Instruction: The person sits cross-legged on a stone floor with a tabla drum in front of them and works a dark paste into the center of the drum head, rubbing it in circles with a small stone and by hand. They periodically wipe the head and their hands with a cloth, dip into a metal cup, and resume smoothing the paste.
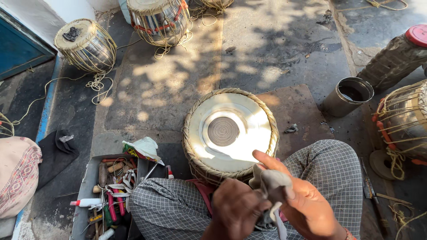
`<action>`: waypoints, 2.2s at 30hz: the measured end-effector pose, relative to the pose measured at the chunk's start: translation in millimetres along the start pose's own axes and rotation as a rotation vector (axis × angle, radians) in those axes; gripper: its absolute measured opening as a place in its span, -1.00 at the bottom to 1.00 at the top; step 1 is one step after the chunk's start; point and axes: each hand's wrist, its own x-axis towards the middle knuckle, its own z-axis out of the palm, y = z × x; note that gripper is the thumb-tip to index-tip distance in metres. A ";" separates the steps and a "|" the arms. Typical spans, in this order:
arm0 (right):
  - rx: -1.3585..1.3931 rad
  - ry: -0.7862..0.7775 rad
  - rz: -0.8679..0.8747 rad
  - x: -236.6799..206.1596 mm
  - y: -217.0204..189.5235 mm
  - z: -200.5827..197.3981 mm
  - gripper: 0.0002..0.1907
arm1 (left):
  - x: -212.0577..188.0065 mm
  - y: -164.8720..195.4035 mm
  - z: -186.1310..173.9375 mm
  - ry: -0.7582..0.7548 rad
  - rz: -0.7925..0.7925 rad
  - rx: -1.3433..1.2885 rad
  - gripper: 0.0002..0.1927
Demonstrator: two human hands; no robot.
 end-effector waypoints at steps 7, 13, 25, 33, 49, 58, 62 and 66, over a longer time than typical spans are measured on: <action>-1.021 0.195 -0.271 21.8 2.7 -8.3 -0.79 | 25.5 -57.9 -22.9 0.022 -0.297 0.001 -0.74; -1.474 0.028 -0.598 68.7 50.7 -6.2 -0.50 | 58.0 -165.3 -40.0 0.015 -0.526 0.083 -0.46; -1.331 0.300 -0.111 138.6 -2.9 -72.1 -0.78 | 40.0 -205.6 -44.3 0.020 -0.589 0.648 -0.39; -1.876 -0.026 -0.229 145.9 -21.0 -39.8 -0.63 | 21.9 -227.0 -15.7 -0.162 -0.792 -0.024 -0.52; -2.065 0.035 0.051 97.0 -16.3 -6.2 -0.56 | 30.1 -200.4 -17.4 -0.106 -0.853 -0.044 -0.55; -1.990 0.098 0.161 82.6 5.6 11.8 -0.57 | 28.1 -208.5 -19.7 -0.075 -0.815 -0.035 -0.57; -1.113 0.095 0.283 51.9 -3.1 -7.5 -0.69 | 29.9 -220.2 -20.4 -0.118 -0.886 -0.035 -0.56; -0.420 -0.064 0.281 -15.5 -6.1 -49.1 -0.68 | 24.7 -225.6 -26.7 -0.137 -0.867 -0.033 -0.55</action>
